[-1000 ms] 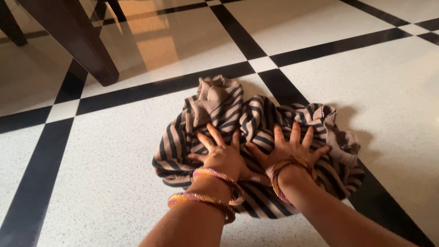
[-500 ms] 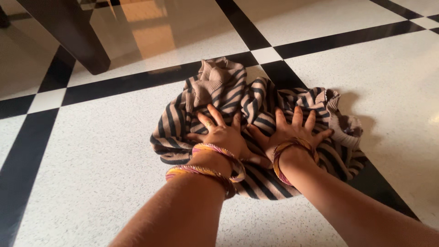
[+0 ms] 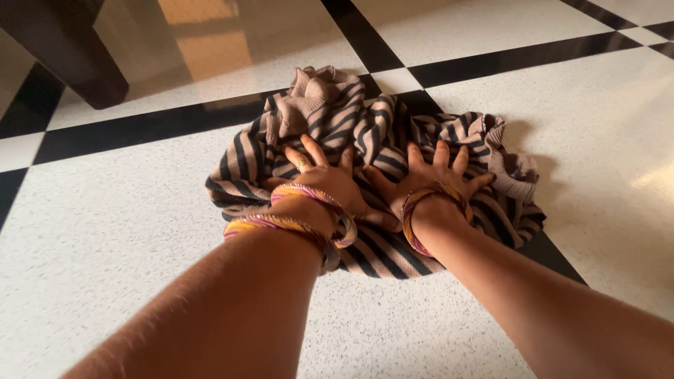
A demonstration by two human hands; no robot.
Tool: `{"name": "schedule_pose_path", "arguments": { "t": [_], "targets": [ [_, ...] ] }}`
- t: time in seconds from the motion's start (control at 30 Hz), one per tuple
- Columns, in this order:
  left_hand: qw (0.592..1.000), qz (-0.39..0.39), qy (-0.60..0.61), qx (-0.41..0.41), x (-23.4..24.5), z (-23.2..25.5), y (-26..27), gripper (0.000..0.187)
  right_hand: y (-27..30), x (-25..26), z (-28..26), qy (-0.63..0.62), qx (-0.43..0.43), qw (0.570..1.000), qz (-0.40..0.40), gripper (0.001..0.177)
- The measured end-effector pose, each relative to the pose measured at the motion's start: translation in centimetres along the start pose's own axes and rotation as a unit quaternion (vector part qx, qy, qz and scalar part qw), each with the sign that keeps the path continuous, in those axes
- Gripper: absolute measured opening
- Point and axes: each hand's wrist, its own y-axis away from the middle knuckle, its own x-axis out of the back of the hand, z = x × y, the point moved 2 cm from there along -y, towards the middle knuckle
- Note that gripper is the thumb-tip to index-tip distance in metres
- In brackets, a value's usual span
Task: The person wipes the tiled floor by hand using a striped cloth, moving the cloth across the surface while sitting.
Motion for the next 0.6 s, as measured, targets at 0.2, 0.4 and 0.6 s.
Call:
{"name": "schedule_pose_path", "arguments": {
  "t": [0.2, 0.4, 0.6],
  "targets": [
    [1.000, 0.008, -0.024, 0.010, 0.4, 0.0, -2.0, 0.150, -1.3, 0.0, -0.3, -0.015, 0.001, 1.000, 0.003, 0.104],
    [0.999, 0.025, -0.011, 0.035, 0.0, 0.1, -2.9, 0.152, -1.4, -0.3, -0.1, -0.018, 0.008, 1.000, 0.016, 0.104],
    [0.999, 0.042, 0.003, 0.024, -0.7, -0.1, -1.8, 0.155, -0.9, -0.6, 0.3, -0.008, 0.040, 0.999, 0.021, 0.099]
  ]
}}
